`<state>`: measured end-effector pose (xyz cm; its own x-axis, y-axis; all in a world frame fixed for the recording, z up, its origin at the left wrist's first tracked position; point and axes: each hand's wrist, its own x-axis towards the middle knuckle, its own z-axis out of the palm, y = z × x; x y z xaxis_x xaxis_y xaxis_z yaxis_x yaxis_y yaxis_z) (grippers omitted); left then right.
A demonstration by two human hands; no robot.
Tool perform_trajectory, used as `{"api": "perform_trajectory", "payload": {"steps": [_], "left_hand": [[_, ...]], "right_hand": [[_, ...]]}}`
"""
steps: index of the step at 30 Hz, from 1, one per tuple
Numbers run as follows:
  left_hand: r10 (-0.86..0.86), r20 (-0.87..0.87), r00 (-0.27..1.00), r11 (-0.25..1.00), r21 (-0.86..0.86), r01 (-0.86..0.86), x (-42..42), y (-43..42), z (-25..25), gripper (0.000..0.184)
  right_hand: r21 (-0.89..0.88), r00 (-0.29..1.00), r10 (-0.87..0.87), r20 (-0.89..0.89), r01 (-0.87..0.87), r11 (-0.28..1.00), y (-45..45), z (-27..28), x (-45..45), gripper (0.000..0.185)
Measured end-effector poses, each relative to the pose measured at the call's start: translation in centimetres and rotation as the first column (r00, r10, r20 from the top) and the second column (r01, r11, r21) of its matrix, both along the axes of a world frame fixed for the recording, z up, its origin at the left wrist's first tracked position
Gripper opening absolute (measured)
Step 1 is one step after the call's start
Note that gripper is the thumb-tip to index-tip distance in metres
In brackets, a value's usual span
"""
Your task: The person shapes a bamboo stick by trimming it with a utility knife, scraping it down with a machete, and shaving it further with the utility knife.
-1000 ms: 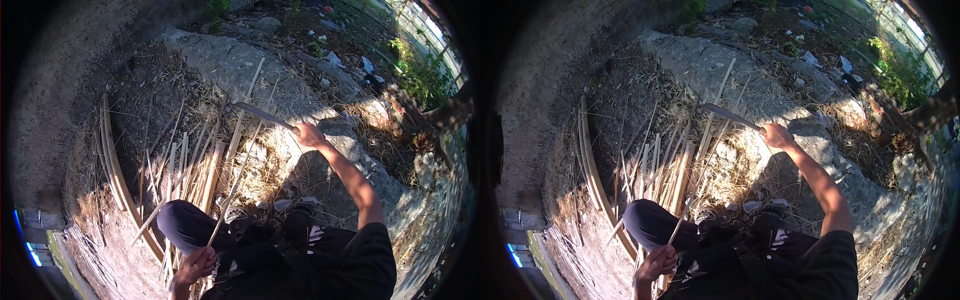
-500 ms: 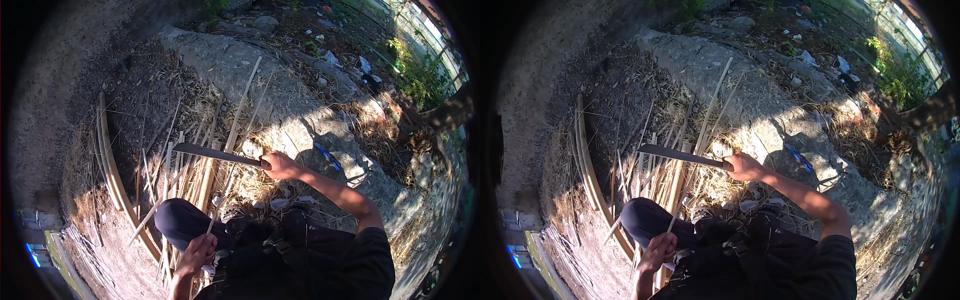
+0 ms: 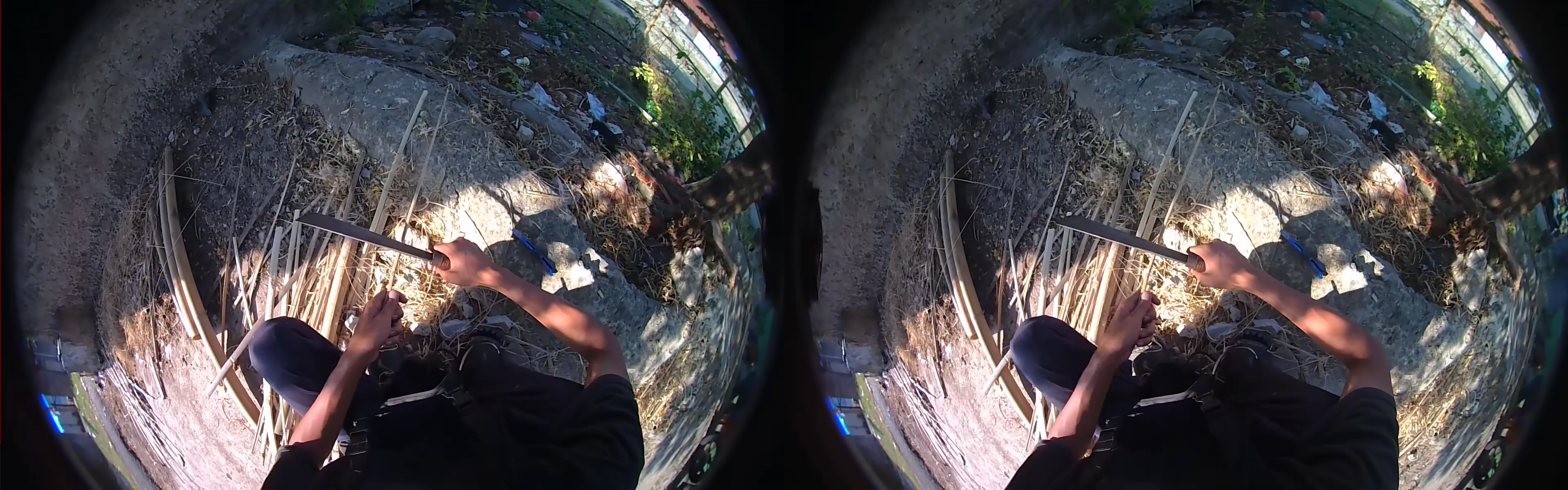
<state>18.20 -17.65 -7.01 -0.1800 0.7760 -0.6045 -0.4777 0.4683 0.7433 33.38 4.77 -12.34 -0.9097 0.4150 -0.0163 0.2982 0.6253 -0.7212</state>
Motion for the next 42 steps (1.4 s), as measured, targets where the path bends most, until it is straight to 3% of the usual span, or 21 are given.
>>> {"api": "perform_trajectory", "payload": {"steps": [4,8,10,12,14,16,23,29,35,38,40,42], "left_hand": [[-0.024,-0.018,1.0,1.0,0.018,0.024,0.2,-0.4,-2.3,0.03],[-0.096,-0.156,0.983,0.995,-0.015,0.095,0.1,-0.5,-4.4,0.031],[-0.103,-0.226,0.969,0.994,0.024,0.111,0.3,0.0,-4.5,0.031],[-0.104,-0.194,0.975,0.994,-0.007,0.105,0.4,0.3,-3.8,0.031],[-0.104,-0.151,0.983,0.995,-0.016,0.102,0.5,0.3,-3.6,0.029],[-0.096,-0.129,0.987,0.995,-0.037,0.092,0.6,0.5,-3.3,0.027],[-0.084,-0.221,0.972,0.996,-0.008,0.085,0.4,0.8,-4.3,0.028],[-0.049,-0.059,0.997,0.998,-0.051,0.046,0.5,0.9,-4.7,0.031],[-0.095,-0.183,0.979,0.995,-0.052,0.087,0.5,1.0,-5.7,0.032],[-0.075,-0.121,0.99,0.996,-0.057,0.068,0.8,0.8,-4.9,0.034],[-0.082,-0.059,0.995,0.996,-0.047,0.079,0.9,0.6,-4.6,0.036],[-0.074,-0.073,0.995,0.997,-0.006,0.074,1.0,0.4,-4.8,0.035]], "right_hand": [[-0.052,0.993,0.015,0.114,-0.009,0.999,-0.4,-0.8,0.8,0.015],[0.079,0.999,0.044,-0.001,-0.044,0.996,-0.8,-3.6,1.2,0.016],[0.071,0.997,0.034,0.064,-0.039,0.997,-1.6,-2.5,1.2,0.019],[0.035,0.975,0.068,0.211,-0.077,0.996,-2.2,-1.5,0.9,0.02],[0.008,0.98,0.08,0.185,-0.083,0.997,-2.6,-2.0,1.0,0.022],[0.116,0.992,0.064,0.105,-0.076,0.99,-2.6,-2.5,0.9,0.022],[0.085,0.988,0.071,0.134,-0.083,0.993,-2.7,-2.5,0.9,0.022],[0.074,0.976,0.146,0.162,-0.159,0.984,-2.9,-3.2,1.0,0.018],[0.012,0.974,0.142,0.179,-0.146,0.989,-3.7,-3.9,0.4,0.022],[0.071,0.989,0.11,0.095,-0.117,0.991,-3.5,-6.8,1.1,0.025],[0.321,0.961,0.09,-0.26,-0.002,0.947,-3.1,-7.6,1.8,0.024],[0.324,0.961,0.15,-0.234,-0.069,0.943,-2.4,-7.6,1.4,0.019]]}}
